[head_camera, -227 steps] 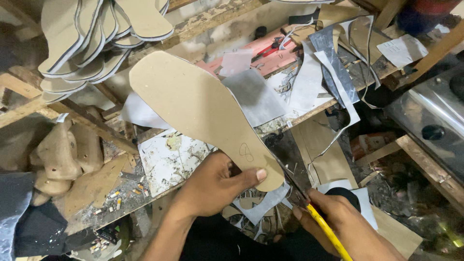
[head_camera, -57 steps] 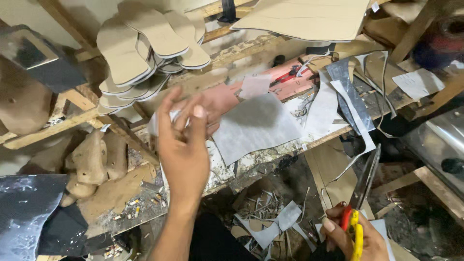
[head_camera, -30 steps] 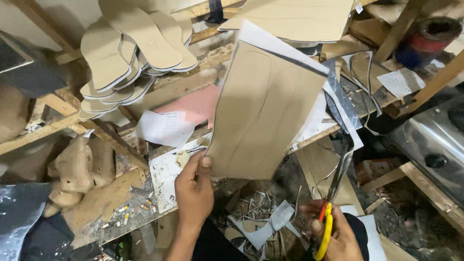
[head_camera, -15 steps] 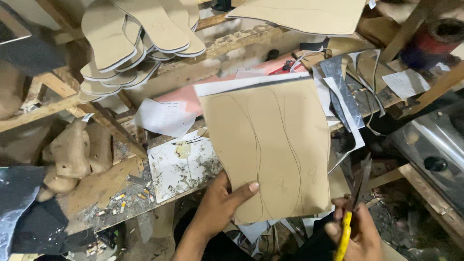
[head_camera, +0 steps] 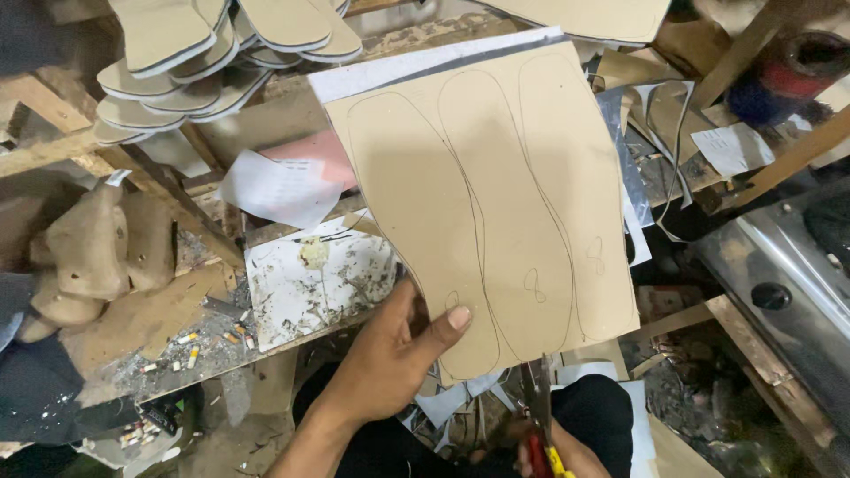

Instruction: The person cuts shoe insole patterns from cardboard sheets using scissors, following drawn outlines. They cut out one insole shape, then hold up a larger cardboard sheet and continue cutting along the traced outlines to separate additional insole shapes, trimming the edges.

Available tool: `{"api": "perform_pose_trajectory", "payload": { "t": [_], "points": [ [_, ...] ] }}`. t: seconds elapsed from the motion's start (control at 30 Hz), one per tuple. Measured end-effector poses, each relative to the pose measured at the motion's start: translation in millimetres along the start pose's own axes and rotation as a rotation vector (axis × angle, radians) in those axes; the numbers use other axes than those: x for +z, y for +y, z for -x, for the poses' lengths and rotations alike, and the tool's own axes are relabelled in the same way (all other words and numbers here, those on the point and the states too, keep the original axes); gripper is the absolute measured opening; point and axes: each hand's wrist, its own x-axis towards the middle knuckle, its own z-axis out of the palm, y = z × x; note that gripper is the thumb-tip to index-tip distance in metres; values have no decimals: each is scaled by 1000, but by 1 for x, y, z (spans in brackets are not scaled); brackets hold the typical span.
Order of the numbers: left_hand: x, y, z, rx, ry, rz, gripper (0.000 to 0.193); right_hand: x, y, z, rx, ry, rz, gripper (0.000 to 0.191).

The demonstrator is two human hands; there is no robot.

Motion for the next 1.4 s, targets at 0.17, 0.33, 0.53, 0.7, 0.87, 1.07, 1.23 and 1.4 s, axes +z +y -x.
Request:
{"api": "perform_pose_trajectory", "payload": {
  "t": [0.17,0.33,0.53,0.7,0.87,1.07,1.23,1.4],
  "points": [
    [-5,12,3,30,77,68,62,5,-5,-13,148,-52,-626,48],
    [2,14,10,-2,65,30,57,24,-14,8,-61,180,-329,64],
    [13,18,15,96,174,62,45,73,-43,60,-561,85,249,62],
    [23,14,20,97,309,59,37,95,-67,75,-493,113,319,61],
    [27,6,26,178,282,99,36,106,-74,80,-640,-20,134,59],
    [30,2,28,175,344,135,35,104,-72,77,-618,303,415,50],
    [27,0,26,125,347,129,34,102,-71,74,-702,442,573,38],
    [26,-1,25,108,352,109,34,97,-66,75,-639,411,538,41]
  ]
}}
